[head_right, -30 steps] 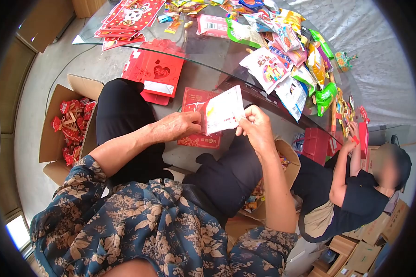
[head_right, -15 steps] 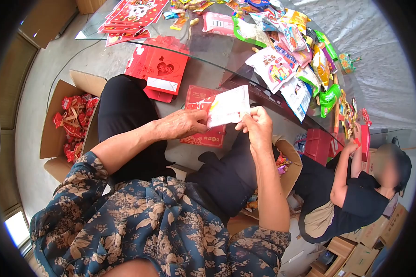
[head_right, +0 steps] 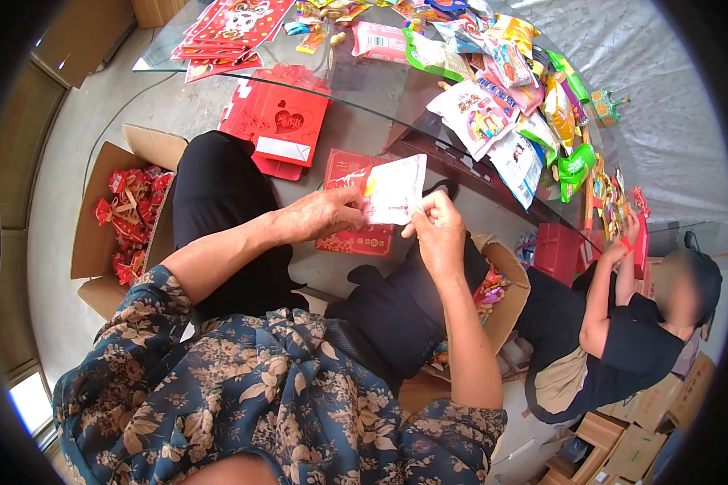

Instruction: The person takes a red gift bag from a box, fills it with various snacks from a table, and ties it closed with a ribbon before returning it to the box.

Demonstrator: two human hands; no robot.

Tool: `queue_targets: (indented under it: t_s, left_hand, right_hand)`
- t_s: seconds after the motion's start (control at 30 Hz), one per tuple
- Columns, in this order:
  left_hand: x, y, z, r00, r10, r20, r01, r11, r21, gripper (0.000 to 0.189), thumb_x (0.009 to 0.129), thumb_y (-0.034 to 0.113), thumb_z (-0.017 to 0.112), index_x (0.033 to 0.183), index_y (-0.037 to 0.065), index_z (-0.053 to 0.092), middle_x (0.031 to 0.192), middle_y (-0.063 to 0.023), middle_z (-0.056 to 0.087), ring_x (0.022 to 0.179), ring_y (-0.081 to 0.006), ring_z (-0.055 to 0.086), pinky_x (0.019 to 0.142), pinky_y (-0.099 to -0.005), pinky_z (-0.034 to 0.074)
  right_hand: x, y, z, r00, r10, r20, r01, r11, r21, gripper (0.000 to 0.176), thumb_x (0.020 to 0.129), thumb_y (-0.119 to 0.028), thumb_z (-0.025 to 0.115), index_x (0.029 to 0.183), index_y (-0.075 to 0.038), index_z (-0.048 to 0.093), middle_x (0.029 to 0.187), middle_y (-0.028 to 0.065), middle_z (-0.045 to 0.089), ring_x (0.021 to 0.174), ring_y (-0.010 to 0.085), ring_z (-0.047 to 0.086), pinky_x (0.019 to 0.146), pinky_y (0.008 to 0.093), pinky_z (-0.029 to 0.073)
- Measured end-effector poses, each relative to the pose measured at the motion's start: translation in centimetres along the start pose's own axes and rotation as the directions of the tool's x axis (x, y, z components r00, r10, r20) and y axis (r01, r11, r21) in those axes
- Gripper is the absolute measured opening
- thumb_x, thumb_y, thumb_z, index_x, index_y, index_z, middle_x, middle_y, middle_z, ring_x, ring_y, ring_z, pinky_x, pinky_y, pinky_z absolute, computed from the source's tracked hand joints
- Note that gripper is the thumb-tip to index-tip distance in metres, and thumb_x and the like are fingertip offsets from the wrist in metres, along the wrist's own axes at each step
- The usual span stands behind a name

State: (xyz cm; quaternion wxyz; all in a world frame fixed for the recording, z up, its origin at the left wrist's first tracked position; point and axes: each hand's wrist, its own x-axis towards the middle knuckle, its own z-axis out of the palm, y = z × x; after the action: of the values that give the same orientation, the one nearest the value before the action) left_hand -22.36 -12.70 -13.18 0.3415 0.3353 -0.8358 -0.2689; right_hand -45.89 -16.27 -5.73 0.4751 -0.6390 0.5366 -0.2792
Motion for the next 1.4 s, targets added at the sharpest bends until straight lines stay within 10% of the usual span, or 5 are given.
queue_targets:
  t_s: [0.27, 0.57, 0.97, 1.2, 1.4]
  left_hand:
    - [0.0, 0.2, -0.1, 0.999, 0.010, -0.049, -0.010, 1.000, -0.006, 0.018, 0.073, -0.002, 0.065, 0.089, 0.006, 0.064, 0.090, -0.0107, 0.051, 0.085, -0.0277, 0.058, 0.072, -0.0379, 0.048]
    - [0.0, 0.2, 0.2, 0.999, 0.045, -0.026, -0.046, 0.999, -0.018, 0.027, 0.067, -0.009, 0.064, 0.090, 0.005, 0.066, 0.090, -0.0102, 0.050, 0.084, -0.0268, 0.056, 0.070, -0.0370, 0.047]
    - [-0.3, -0.4, 0.5, 0.999, 0.034, 0.028, -0.033, 0.999, -0.037, 0.008, 0.087, 0.006, 0.054, 0.086, 0.001, 0.060, 0.090, -0.0103, 0.049, 0.080, -0.0259, 0.055, 0.068, -0.0363, 0.045]
    - [0.0, 0.1, -0.4, 0.995, -0.039, -0.086, 0.038, 0.999, -0.015, 0.003, 0.084, 0.003, 0.057, 0.083, 0.001, 0.057, 0.086, -0.0116, 0.049, 0.076, -0.0272, 0.054, 0.068, -0.0378, 0.045]
    - [-0.1, -1.1, 1.0, 0.999, 0.047, 0.019, -0.049, 0.995, 0.092, 0.009, 0.075, 0.000, 0.062, 0.082, 0.003, 0.058, 0.086, -0.0079, 0.052, 0.088, -0.0213, 0.053, 0.074, -0.0325, 0.045]
  right_hand:
    - [0.2, 1.1, 0.1, 0.992, 0.114, -0.055, -0.082, 0.911, 0.403, 0.009, 0.093, -0.007, 0.061, 0.088, -0.005, 0.054, 0.080, 0.0074, 0.066, 0.066, 0.0110, 0.063, 0.059, 0.0213, 0.044]
    - [-0.6, 1.8, 1.3, 0.999, 0.041, 0.023, -0.046, 0.955, 0.294, 0.008, 0.092, -0.004, 0.059, 0.086, -0.005, 0.054, 0.076, 0.0061, 0.065, 0.065, 0.0098, 0.064, 0.057, 0.0212, 0.043]
    - [0.2, 3.3, 2.8, 0.983, -0.041, 0.179, 0.093, 0.951, -0.295, 0.004, 0.087, -0.003, 0.062, 0.087, 0.001, 0.059, 0.068, 0.0040, 0.062, 0.059, 0.0082, 0.060, 0.055, 0.0249, 0.048]
    - [-0.6, 3.8, 4.1, 0.996, 0.082, -0.038, -0.070, 0.964, 0.256, 0.004, 0.092, -0.005, 0.058, 0.089, -0.003, 0.060, 0.072, 0.0041, 0.067, 0.065, 0.0075, 0.063, 0.056, 0.0213, 0.044]
    - [-1.9, 4.3, 5.8, 0.999, 0.028, 0.040, -0.026, 0.998, -0.060, 0.003, 0.086, -0.002, 0.062, 0.086, -0.002, 0.065, 0.077, 0.0071, 0.067, 0.067, 0.0116, 0.066, 0.062, 0.0263, 0.049]
